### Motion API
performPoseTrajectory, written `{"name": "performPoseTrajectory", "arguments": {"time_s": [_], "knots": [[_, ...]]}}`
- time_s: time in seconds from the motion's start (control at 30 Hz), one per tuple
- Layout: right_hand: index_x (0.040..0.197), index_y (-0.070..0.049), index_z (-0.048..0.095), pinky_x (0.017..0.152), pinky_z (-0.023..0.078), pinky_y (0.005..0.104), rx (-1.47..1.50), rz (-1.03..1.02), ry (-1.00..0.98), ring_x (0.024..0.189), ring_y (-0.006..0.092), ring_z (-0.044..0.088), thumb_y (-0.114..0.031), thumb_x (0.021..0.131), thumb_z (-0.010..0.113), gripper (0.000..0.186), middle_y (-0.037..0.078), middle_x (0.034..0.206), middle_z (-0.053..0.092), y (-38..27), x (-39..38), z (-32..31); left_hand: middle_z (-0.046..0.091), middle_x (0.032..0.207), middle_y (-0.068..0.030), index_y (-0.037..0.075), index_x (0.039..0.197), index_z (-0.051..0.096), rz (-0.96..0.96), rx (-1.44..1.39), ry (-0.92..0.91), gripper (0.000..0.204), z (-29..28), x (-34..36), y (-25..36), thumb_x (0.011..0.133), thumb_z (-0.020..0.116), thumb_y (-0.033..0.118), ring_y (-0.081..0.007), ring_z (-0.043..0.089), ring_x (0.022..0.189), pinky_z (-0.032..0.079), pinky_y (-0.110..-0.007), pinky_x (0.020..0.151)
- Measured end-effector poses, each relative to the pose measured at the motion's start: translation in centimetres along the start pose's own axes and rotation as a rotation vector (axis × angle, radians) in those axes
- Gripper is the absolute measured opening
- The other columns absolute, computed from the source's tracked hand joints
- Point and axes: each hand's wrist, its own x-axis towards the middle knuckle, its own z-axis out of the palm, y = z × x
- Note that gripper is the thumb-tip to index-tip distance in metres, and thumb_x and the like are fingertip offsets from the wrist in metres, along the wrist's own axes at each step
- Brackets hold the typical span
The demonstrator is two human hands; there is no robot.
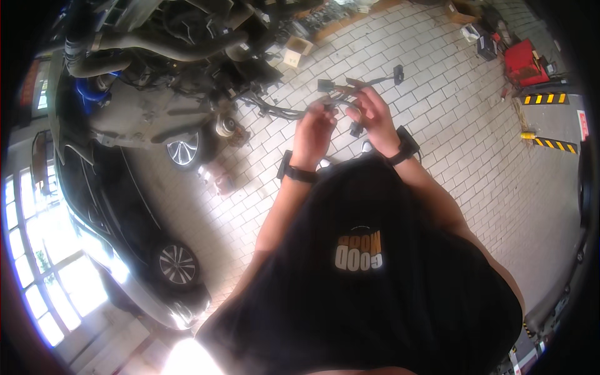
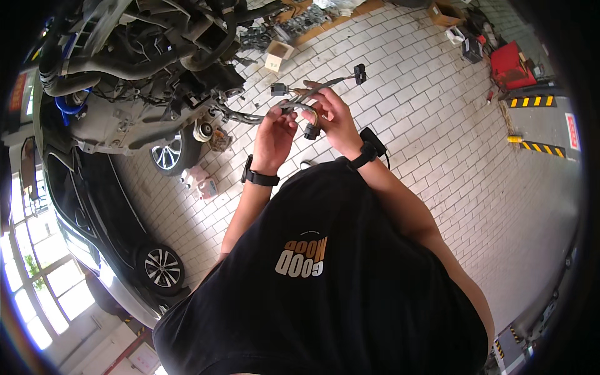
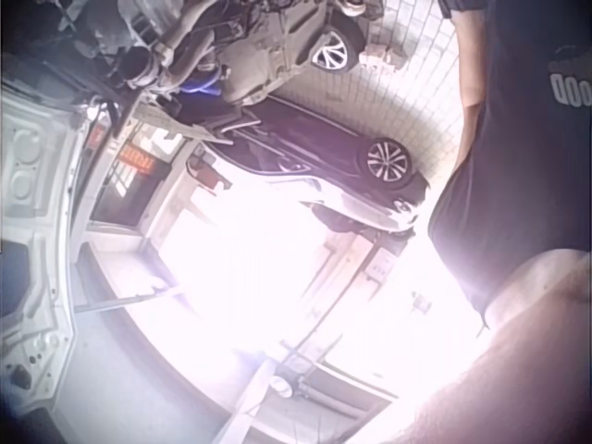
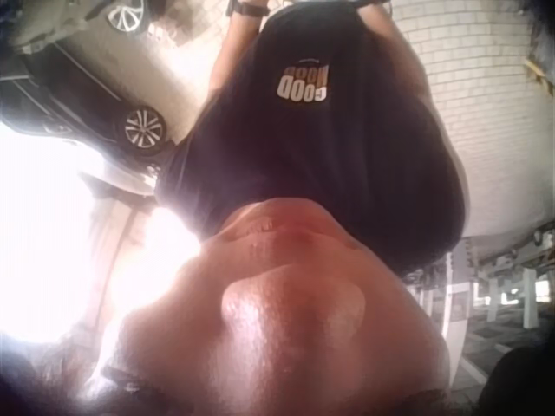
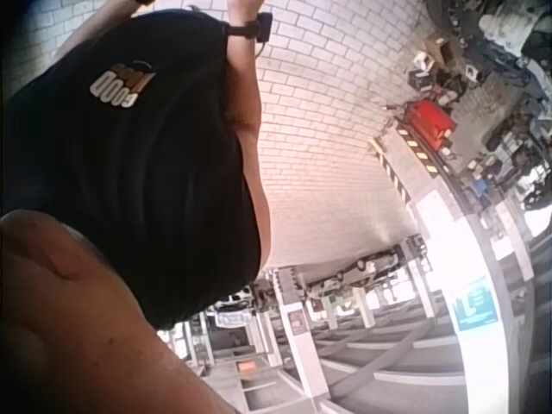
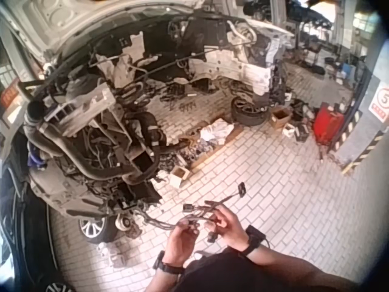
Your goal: The recorder inspects a car part in a bin and then works on the wiring and components of a car engine.
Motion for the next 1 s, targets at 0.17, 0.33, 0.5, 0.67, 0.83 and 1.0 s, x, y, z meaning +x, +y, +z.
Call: {"name": "performPoseTrajectory", "arguments": {"time_s": [0.17, 0.33, 0.5, 0.67, 0.83, 1.0], "knots": [[0.129, -0.001, 0.040, 0.068, 0.043, 0.0214, 0.021, 0.001, 0.014, 0.083, 0.0061, 0.054, -0.008, 0.085, 0.064, 0.051, 0.006, 0.117, 0.057, 0.5, 0.0, -0.4, 0.059, 0.093, -0.0081, 0.000, 0.110, 0.053, 0.008, 0.018, -0.010, 0.029, 0.4, -0.3, 0.0, 0.086, 0.059, 0.015, -0.0172, 0.056, 0.084, 0.046, -0.026, 0.074], [0.120, 0.000, 0.051, 0.069, 0.043, 0.0213, -0.109, 0.015, 0.029, 0.082, 0.0061, 0.053, -0.008, 0.085, 0.063, 0.038, 0.002, 0.101, 0.061, 1.0, 1.0, -1.5, 0.060, 0.094, -0.0087, -0.001, 0.111, 0.053, 0.022, 0.006, -0.021, 0.028, 0.8, 0.3, 0.6, 0.087, 0.057, 0.013, -0.0179, 0.057, 0.085, 0.048, -0.025, 0.076], [0.110, 0.000, 0.059, 0.067, 0.041, 0.0216, -0.041, 0.108, 0.012, 0.073, 0.0060, 0.052, -0.013, 0.090, 0.055, 0.024, 0.001, 0.091, 0.063, 1.9, 0.6, -3.4, 0.061, 0.096, -0.0102, -0.003, 0.113, 0.052, 0.035, 0.015, -0.034, 0.027, 0.2, 0.5, 0.6, 0.088, 0.054, 0.009, -0.0179, 0.060, 0.086, 0.052, -0.024, 0.077], [0.106, -0.001, 0.059, 0.064, 0.038, 0.0211, 0.136, 0.181, 0.011, 0.069, 0.0055, 0.049, -0.016, 0.091, 0.054, 0.022, -0.002, 0.080, 0.058, 0.5, 0.2, -2.8, 0.061, 0.095, -0.0104, -0.004, 0.112, 0.052, 0.033, 0.032, -0.035, 0.026, 0.2, 0.4, 0.6, 0.089, 0.053, 0.007, -0.0167, 0.061, 0.086, 0.052, -0.023, 0.079], [0.104, -0.003, 0.057, 0.066, 0.037, 0.0203, 0.141, 0.178, 0.007, 0.071, 0.0053, 0.048, -0.017, 0.088, 0.059, 0.022, -0.002, 0.082, 0.056, -0.4, 0.2, -1.9, 0.060, 0.096, -0.0099, -0.003, 0.112, 0.052, 0.033, 0.047, -0.030, 0.026, 0.7, 0.3, 0.7, 0.089, 0.052, 0.006, -0.0169, 0.061, 0.087, 0.052, -0.023, 0.079], [0.108, -0.003, 0.056, 0.066, 0.038, 0.0205, 0.146, 0.187, -0.019, 0.075, 0.0055, 0.048, -0.014, 0.086, 0.061, 0.025, 0.000, 0.090, 0.058, -0.1, 0.1, -2.2, 0.056, 0.101, -0.0110, -0.008, 0.111, 0.051, 0.044, 0.047, -0.011, 0.027, 0.7, 0.1, 0.7, 0.088, 0.051, 0.005, -0.0181, 0.055, 0.089, 0.047, -0.026, 0.079]]}}
